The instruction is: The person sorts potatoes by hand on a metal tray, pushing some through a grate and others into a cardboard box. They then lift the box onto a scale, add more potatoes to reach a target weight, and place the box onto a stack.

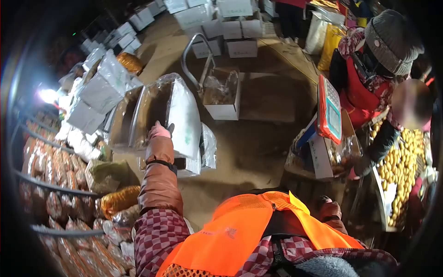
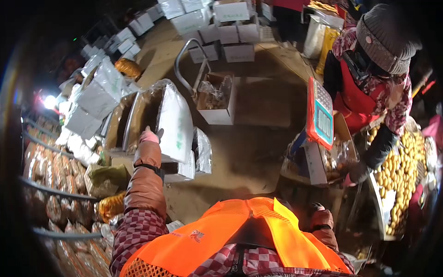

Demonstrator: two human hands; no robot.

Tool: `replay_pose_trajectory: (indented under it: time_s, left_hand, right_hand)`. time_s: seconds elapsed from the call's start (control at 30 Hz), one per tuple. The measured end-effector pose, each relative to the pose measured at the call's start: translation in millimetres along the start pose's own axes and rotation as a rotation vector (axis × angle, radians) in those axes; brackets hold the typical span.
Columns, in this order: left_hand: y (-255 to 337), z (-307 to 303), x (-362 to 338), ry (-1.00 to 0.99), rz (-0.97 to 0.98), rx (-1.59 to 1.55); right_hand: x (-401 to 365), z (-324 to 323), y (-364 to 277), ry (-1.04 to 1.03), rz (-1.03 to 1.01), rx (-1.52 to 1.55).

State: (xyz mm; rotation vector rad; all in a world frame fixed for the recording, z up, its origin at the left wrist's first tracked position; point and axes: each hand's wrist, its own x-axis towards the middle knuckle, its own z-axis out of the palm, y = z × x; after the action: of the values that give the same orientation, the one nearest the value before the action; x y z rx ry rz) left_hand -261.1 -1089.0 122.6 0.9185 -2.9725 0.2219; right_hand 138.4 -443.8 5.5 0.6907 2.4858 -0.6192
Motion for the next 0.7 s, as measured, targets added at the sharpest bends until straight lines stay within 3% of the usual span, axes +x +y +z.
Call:
replay_pose_trajectory:
  time_s: [0.23,0.27,0.33,0.4,0.47,0.57,0.63,0.7]
  left_hand:
    - [10,58,58,-0.457,0.396,0.194]
    - [13,43,43,-0.479,0.161,-0.042]
    - [16,40,31,-0.403,0.114,-0.128]
    - [10,46,19,-0.459,0.182,-0.057]
    - [11,-4,-32,-0.604,0.183,0.009]
    - [4,31,-83,-0.583,0.342,0.002]
    - [14,-5,-133,-0.702,0.359,0.180]
    - [17,-27,-189,-0.670,0.497,0.250]
  right_hand:
    - [-106,46,-73,-0.031,0.275,0.039]
    - [-115,48,-74,-0.032,0.299,0.034]
    - [-126,51,-73,-0.026,0.337,0.029]
    - [-130,58,-72,-0.025,0.365,0.028]
    - [-133,62,-70,-0.028,0.378,0.031]
    - [-138,69,-60,-0.025,0.373,0.046]
    - [-142,75,-48,-0.021,0.369,0.058]
    - [-149,81,-33,-0.027,0.367,0.066]
